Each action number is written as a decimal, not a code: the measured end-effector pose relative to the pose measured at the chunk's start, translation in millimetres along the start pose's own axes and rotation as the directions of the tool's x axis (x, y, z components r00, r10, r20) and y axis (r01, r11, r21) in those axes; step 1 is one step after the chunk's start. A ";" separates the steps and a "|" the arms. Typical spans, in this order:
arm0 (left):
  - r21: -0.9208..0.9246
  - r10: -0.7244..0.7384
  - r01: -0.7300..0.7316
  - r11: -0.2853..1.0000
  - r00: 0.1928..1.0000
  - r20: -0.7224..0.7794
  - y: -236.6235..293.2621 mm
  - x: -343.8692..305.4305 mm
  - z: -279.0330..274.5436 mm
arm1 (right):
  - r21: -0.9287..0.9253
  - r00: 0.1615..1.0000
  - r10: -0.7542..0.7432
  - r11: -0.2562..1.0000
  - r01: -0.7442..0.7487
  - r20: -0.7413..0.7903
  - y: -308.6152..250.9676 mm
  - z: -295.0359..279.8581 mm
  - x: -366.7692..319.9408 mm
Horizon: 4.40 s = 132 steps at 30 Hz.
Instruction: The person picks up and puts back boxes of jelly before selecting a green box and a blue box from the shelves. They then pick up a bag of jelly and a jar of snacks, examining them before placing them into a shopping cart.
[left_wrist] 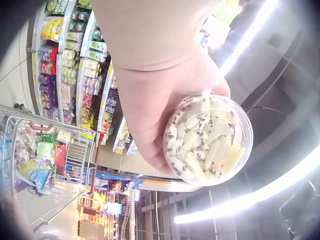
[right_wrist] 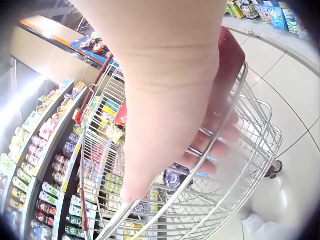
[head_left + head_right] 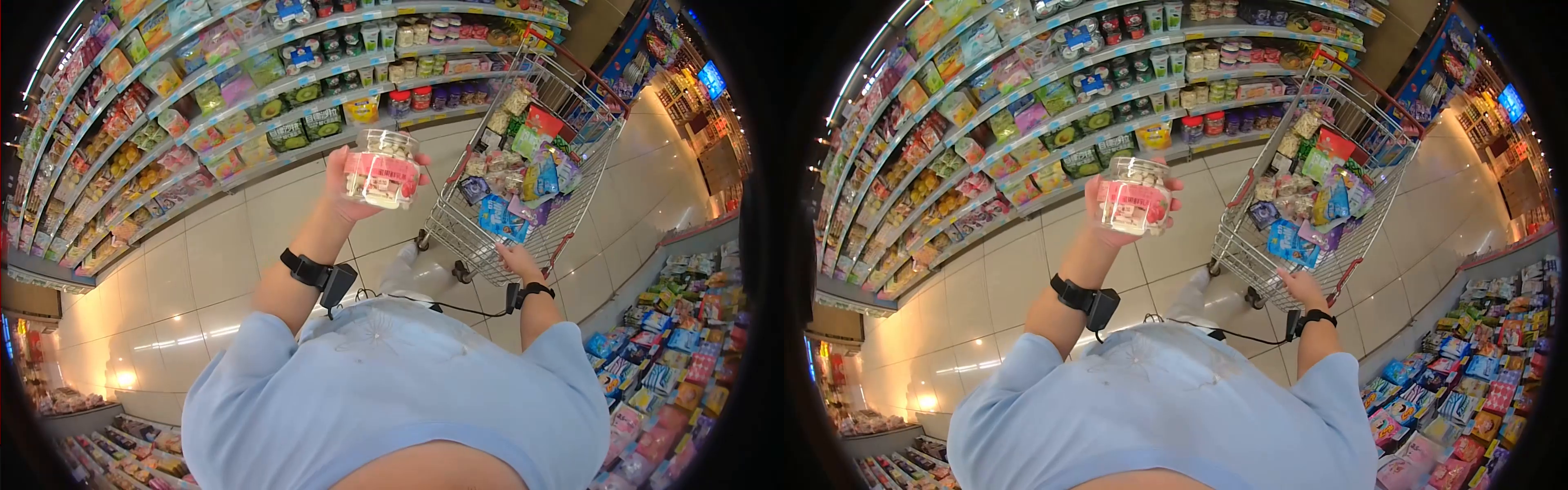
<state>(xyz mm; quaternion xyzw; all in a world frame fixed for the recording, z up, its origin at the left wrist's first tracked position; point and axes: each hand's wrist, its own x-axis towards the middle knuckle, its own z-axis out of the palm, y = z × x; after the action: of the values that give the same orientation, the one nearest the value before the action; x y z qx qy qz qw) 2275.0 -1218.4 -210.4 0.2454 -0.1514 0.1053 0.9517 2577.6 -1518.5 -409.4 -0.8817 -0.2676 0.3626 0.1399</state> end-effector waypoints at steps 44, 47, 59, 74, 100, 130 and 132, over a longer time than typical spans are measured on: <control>-0.075 -0.306 0.298 0.952 0.905 -0.296 44.2 311.3 -237.5 | 0.001 0.965 0.259 0.966 -0.260 -0.036 1.0 -69.2 60.5; -0.124 -0.287 0.259 0.958 0.865 -0.411 72.3 349.4 -246.6 | 0.050 0.952 0.304 0.952 -0.303 -0.032 -3.8 -76.0 70.7; 0.132 -0.201 0.210 0.969 0.977 -0.076 159.7 524.2 -355.1 | 0.271 0.853 0.511 0.840 -0.470 -0.106 -43.3 -95.0 155.8; 0.345 -0.076 0.097 0.934 0.994 -0.076 250.4 637.4 -452.8 | 0.409 0.821 0.536 0.716 -0.566 0.198 -122.0 -179.0 304.6; 0.211 -0.390 0.445 0.871 0.884 -0.257 180.7 688.6 -459.9 | 0.311 0.701 -0.330 0.721 0.619 -0.632 -359.3 -414.1 463.7; 0.809 0.639 0.398 -0.433 0.768 -0.036 356.5 730.5 -627.9 | 0.152 0.496 -0.574 0.542 0.826 -0.651 -413.2 -459.9 571.5; 0.681 0.642 0.456 -0.573 0.766 0.027 346.0 738.3 -603.0 | 0.189 0.545 -0.564 0.567 0.801 -0.620 -414.5 -459.4 575.1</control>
<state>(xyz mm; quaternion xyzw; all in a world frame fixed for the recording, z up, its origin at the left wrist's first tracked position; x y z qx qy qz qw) 3010.7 -527.7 -311.7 0.8636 0.3054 0.3755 0.1412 3093.7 -874.0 -230.7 -0.6996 -0.4621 0.0884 0.5378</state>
